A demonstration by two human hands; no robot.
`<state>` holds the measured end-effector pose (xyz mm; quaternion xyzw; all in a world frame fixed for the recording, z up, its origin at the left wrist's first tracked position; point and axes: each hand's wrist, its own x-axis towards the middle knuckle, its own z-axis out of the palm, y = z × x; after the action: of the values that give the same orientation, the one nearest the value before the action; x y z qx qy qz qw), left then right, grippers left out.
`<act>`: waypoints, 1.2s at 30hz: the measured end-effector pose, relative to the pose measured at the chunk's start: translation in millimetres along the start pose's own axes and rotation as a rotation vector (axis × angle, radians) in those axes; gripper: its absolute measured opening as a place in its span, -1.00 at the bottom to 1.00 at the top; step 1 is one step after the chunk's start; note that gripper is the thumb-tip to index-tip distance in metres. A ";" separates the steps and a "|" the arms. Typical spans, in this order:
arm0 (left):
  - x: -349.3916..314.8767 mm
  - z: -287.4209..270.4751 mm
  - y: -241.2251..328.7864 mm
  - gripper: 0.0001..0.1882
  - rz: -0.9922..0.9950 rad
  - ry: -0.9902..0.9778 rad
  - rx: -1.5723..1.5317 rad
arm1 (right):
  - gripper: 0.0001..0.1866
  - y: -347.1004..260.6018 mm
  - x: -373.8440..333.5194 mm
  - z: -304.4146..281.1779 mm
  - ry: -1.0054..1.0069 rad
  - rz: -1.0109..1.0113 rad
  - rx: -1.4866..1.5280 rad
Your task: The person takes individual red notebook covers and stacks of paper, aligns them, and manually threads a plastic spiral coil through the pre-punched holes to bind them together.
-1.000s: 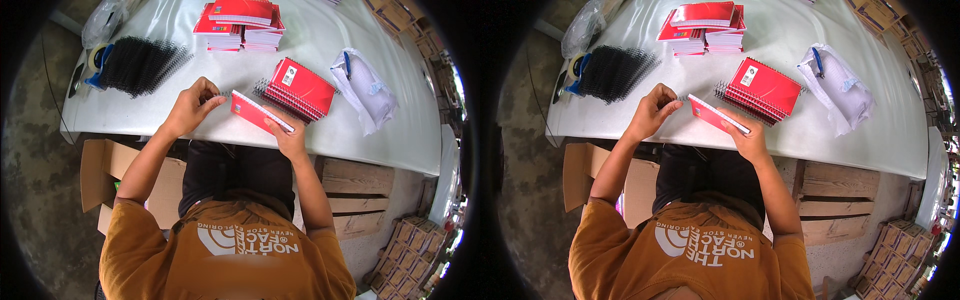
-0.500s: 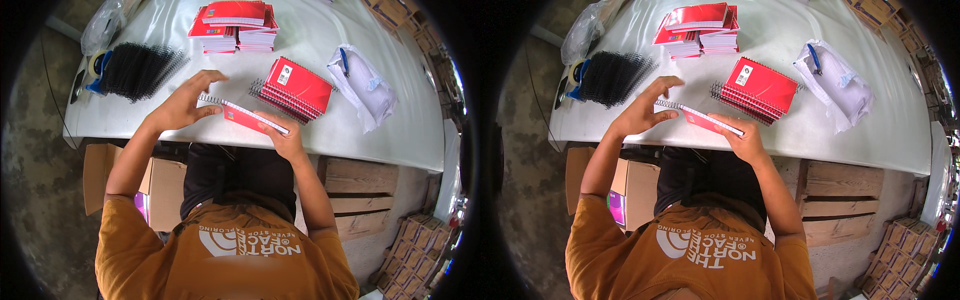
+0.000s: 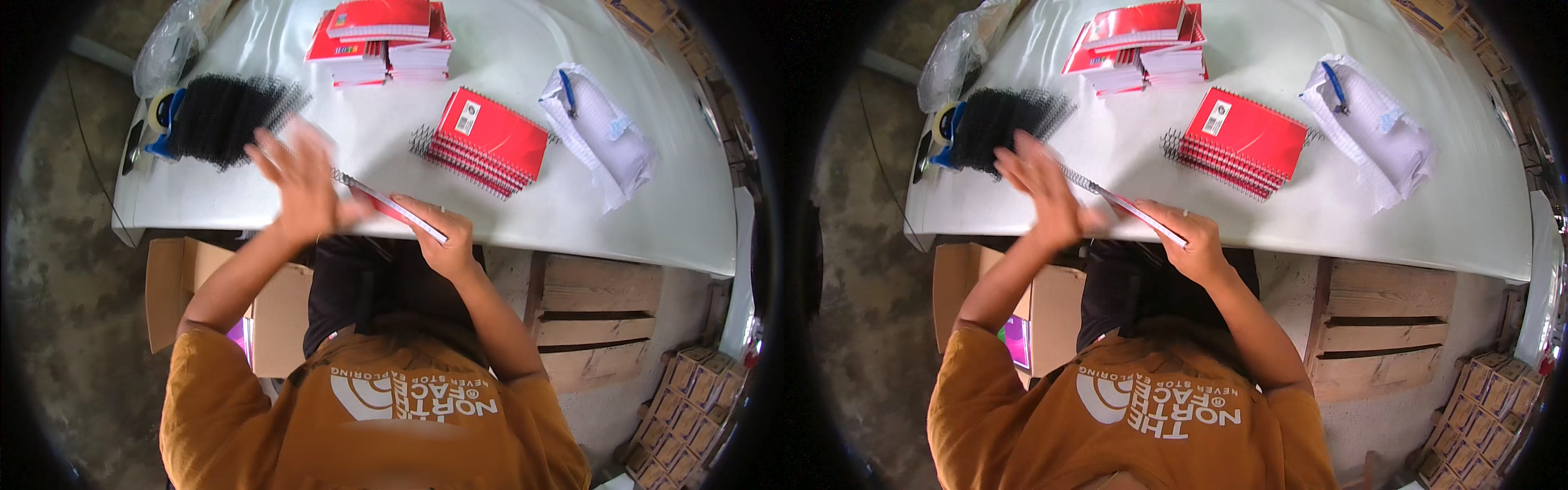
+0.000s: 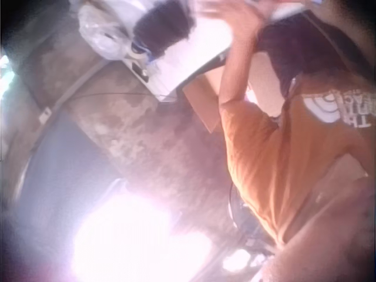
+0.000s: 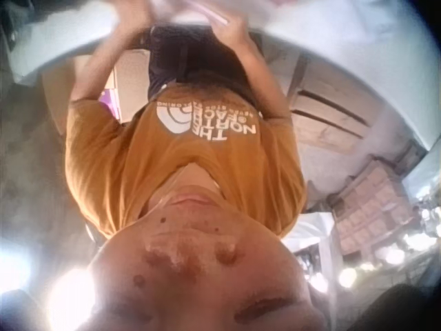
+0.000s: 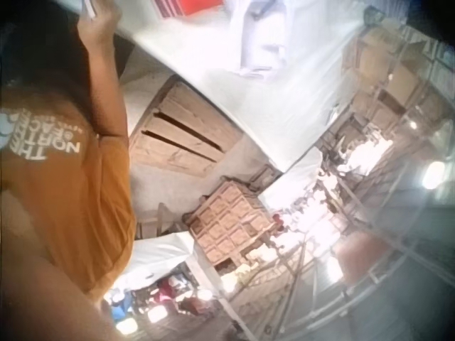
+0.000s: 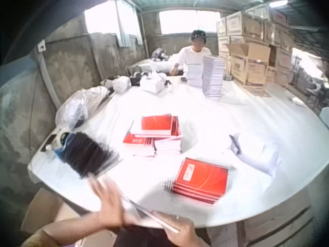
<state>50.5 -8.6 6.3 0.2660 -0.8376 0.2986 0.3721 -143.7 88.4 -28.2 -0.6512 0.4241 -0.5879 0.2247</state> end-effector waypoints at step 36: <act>20.9 1.5 27.4 0.35 -0.192 -0.031 -0.200 | -0.56 0.1 -4.7 25.1 0.007 -0.125 -0.052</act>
<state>19.4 4.3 13.6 0.3111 -0.8395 0.1728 0.4106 -119.5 87.0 -36.1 -0.6799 0.3986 -0.5919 0.1689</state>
